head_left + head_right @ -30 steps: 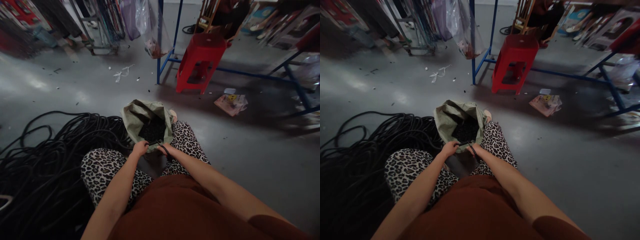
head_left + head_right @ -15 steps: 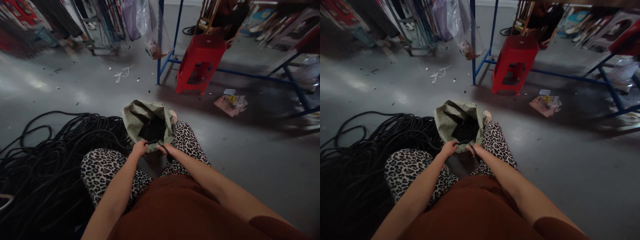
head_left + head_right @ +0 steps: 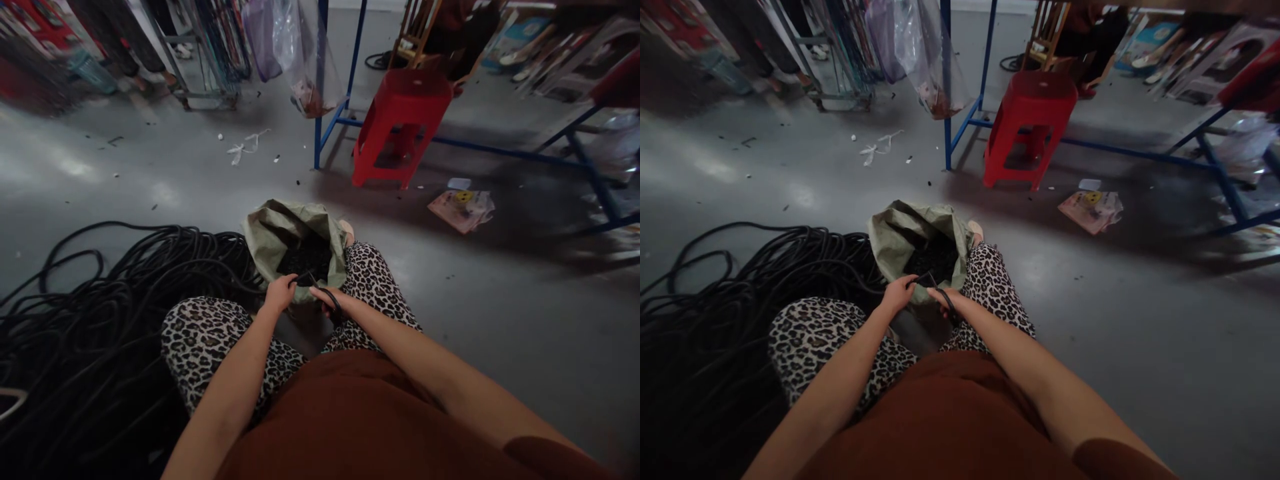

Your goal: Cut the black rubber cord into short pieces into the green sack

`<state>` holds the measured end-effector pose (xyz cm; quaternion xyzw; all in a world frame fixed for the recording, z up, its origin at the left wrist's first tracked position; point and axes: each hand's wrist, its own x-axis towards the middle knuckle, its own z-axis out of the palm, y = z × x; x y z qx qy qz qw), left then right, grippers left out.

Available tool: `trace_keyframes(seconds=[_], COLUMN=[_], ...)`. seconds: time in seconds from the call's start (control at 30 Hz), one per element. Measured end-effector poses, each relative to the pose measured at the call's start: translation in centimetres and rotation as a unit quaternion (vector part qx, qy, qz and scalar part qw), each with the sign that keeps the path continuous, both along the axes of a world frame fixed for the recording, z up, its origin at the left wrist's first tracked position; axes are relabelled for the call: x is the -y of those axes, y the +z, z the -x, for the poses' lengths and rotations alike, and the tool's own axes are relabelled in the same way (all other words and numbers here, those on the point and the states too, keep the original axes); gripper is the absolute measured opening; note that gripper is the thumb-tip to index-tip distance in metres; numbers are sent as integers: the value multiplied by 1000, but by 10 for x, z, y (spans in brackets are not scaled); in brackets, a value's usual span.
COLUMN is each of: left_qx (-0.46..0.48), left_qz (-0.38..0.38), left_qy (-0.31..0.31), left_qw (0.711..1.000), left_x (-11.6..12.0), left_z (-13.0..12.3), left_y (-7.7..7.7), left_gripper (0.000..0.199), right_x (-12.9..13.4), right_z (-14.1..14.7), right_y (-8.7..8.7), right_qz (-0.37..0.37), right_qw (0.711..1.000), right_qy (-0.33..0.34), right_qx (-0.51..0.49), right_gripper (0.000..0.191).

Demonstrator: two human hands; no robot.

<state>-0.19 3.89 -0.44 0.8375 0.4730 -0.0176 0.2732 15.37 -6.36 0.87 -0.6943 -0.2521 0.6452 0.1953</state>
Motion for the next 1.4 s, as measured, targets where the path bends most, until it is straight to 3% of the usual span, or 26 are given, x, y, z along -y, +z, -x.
trace_keyframes(seconds=[0.87,1.1,1.4], left_qx=[-21,-15,-35], left_qz=[-1,12,-7], left_qy=[-80,-72,-71], left_qw=[997,997,997], left_x=[3,5,2], left_z=[0,-3,2], left_y=[-4,-6,-7], left_gripper=[36,36,33], right_x=[-4,-6,-8], right_z=[1,4,1], right_y=[4,-1,-4], right_qz=[-4,-7,-4], right_qw=[997,997,994], right_qy=[55,19,20], right_qx=[48,73,104], right_gripper=[51,41,39])
